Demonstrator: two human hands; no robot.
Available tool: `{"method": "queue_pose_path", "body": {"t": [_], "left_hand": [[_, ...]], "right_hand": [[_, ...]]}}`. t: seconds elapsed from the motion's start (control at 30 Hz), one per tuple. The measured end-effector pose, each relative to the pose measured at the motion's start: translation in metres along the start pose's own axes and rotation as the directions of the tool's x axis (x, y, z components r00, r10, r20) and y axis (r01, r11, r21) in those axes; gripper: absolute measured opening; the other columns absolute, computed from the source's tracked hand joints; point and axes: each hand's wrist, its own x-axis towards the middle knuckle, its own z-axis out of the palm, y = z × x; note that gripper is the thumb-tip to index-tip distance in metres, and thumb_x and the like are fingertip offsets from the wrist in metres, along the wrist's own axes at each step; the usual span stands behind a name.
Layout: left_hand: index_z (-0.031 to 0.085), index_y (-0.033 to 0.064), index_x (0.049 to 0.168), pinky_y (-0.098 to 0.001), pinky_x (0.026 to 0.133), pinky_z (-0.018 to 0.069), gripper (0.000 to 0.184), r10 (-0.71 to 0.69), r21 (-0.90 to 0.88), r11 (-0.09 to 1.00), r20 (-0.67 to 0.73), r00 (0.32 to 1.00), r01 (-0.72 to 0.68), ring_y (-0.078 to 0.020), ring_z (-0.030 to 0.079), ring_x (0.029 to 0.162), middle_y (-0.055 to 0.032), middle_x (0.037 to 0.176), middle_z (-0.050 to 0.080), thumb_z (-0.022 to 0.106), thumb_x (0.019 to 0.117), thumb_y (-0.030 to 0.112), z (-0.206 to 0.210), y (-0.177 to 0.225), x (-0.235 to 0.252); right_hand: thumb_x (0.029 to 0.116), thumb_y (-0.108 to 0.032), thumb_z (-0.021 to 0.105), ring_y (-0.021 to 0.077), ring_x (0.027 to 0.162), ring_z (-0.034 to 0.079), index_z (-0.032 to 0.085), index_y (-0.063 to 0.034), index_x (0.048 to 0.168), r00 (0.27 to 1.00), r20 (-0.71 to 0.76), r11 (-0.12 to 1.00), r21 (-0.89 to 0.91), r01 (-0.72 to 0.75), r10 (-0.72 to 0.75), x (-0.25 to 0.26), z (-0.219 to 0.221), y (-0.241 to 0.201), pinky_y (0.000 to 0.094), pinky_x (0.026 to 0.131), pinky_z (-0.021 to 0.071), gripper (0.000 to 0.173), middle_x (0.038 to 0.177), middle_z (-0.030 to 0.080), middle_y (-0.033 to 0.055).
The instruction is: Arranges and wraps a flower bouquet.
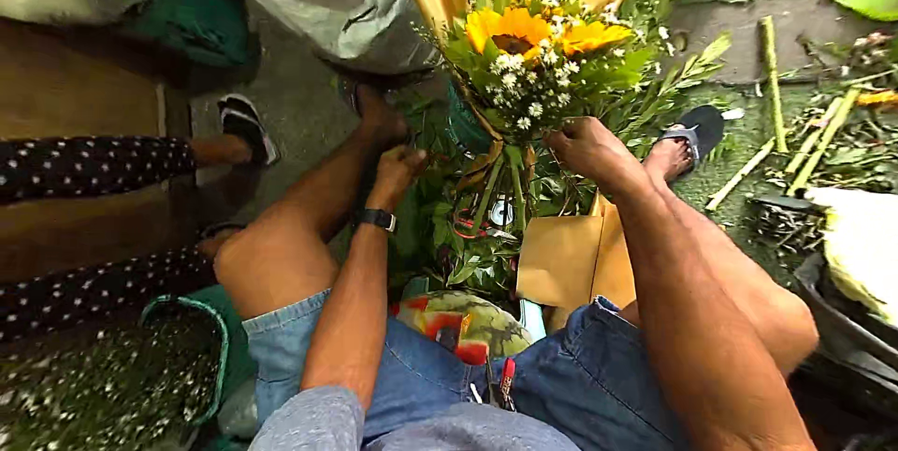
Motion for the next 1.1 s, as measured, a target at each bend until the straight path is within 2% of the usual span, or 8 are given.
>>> {"method": "queue_pose_path", "body": {"t": [0.2, 0.3, 0.37, 0.43, 0.53, 0.73, 0.93, 1.1], "left_hand": [[0.063, 0.0019, 0.129, -0.0595, 0.096, 0.0538, 0.036, -0.038, 0.364, 0.931, 0.069, 0.997, 0.01, -0.0371, 0.066, 0.111, -0.0219, 0.122, 0.067, 0.065, 0.0966, 0.017, 0.096, -0.071, -0.017], [0.05, -0.004, 0.141, -0.0514, 0.1, 0.0504, 0.041, 0.018, 0.095, 0.995, -0.001, 1.0, -0.018, -0.0341, 0.061, 0.119, -0.0257, 0.133, 0.059, 0.053, 0.1053, 0.015, 0.111, -0.017, -0.028], [0.052, -0.0136, 0.136, -0.0487, 0.11, 0.0425, 0.039, -0.104, 0.297, 0.953, 0.162, 0.981, 0.053, -0.0394, 0.055, 0.128, -0.0325, 0.136, 0.056, 0.053, 0.1052, 0.01, 0.106, 0.012, -0.052], [0.05, -0.0152, 0.14, -0.0496, 0.119, 0.0326, 0.042, -0.24, 0.532, 0.845, 0.292, 0.926, 0.052, -0.0432, 0.046, 0.14, -0.034, 0.145, 0.05, 0.044, 0.1091, 0.012, 0.101, 0.029, -0.057], [0.048, -0.0164, 0.137, -0.0371, 0.109, 0.0431, 0.041, -0.063, 0.229, 0.973, 0.191, 0.98, 0.018, -0.0321, 0.055, 0.125, -0.0315, 0.135, 0.055, 0.055, 0.1019, 0.002, 0.091, 0.063, -0.075], [0.056, 0.0069, 0.134, -0.049, 0.079, 0.0569, 0.034, 0.289, -0.08, 0.954, -0.025, 0.957, -0.291, -0.0275, 0.066, 0.095, -0.0161, 0.115, 0.065, 0.054, 0.1029, 0.021, 0.086, 0.116, -0.02], [0.027, 0.0191, 0.161, -0.0695, 0.104, 0.041, 0.078, 0.3, 0.17, 0.949, -0.208, 0.931, -0.268, -0.047, 0.041, 0.139, -0.0225, 0.161, 0.031, 0.066, 0.0958, 0.037, 0.091, 0.102, 0.031], [0.013, 0.0236, 0.166, -0.0645, 0.111, 0.0383, 0.091, 0.344, 0.125, 0.938, -0.208, 0.915, -0.324, -0.0401, 0.037, 0.145, -0.0179, 0.163, 0.031, 0.069, 0.0948, 0.031, 0.112, 0.08, 0.029]], "right_hand": [[0.099, -0.031, 0.064, 0.0451, 0.108, 0.065, 0.07, -0.0016, 0.114, 0.973, -0.005, 0.957, -0.182, -0.227, 0.23, -0.023, 0.0, -0.016, 0.07, 0.091, 0.048, 0.034, 0.112, 0.069, 0.0265], [0.099, -0.016, 0.065, 0.0471, 0.121, 0.06, 0.069, 0.0049, 0.121, 1.0, 0.017, 0.973, -0.229, 0.012, -0.008, -0.03, 0.006, -0.004, 0.067, 0.104, 0.0418, 0.031, 0.123, 0.066, 0.03], [0.0964, -0.008, 0.066, 0.0425, 0.112, 0.064, 0.066, 0.0054, 0.122, 0.979, -0.011, 0.97, -0.139, 0.199, -0.202, -0.03, 0.016, 0.01, 0.062, 0.098, 0.0488, 0.029, 0.118, 0.066, 0.0282], [0.104, -0.012, 0.058, 0.0433, 0.112, 0.064, 0.063, 0.0038, 0.127, 0.984, -0.001, 0.982, -0.068, 0.177, -0.178, -0.032, 0.016, 0.007, 0.0627, 0.098, 0.0484, 0.028, 0.121, 0.065, 0.0287], [0.0948, 0.001, 0.064, 0.0328, 0.114, 0.063, 0.061, 0.0044, 0.13, 0.987, -0.037, 0.98, 0.117, 0.159, -0.155, -0.039, 0.005, 0.001, 0.0528, 0.099, 0.0502, 0.035, 0.125, 0.064, 0.0239], [0.1077, -0.021, 0.05, 0.0097, 0.08, 0.063, 0.066, -0.0074, 0.114, 0.986, -0.119, 0.878, 0.453, 0.155, -0.113, -0.013, -0.008, -0.026, 0.0323, 0.074, 0.0551, 0.022, 0.094, 0.067, 0.0037], [0.1038, -0.037, 0.053, 0.0224, 0.079, 0.061, 0.069, -0.0126, 0.103, 0.975, -0.184, 0.943, 0.283, 0.175, -0.126, 0.026, -0.002, -0.004, 0.0466, 0.066, 0.0505, 0.029, 0.096, 0.065, 0.0094], [0.103, -0.024, 0.057, 0.022, 0.097, 0.065, 0.065, -0.0067, 0.1, 0.981, -0.136, 0.827, 0.53, 0.189, -0.138, 0.031, 0.015, 0.011, 0.0455, 0.083, 0.0593, 0.02, 0.113, 0.061, 0.0103]]}}
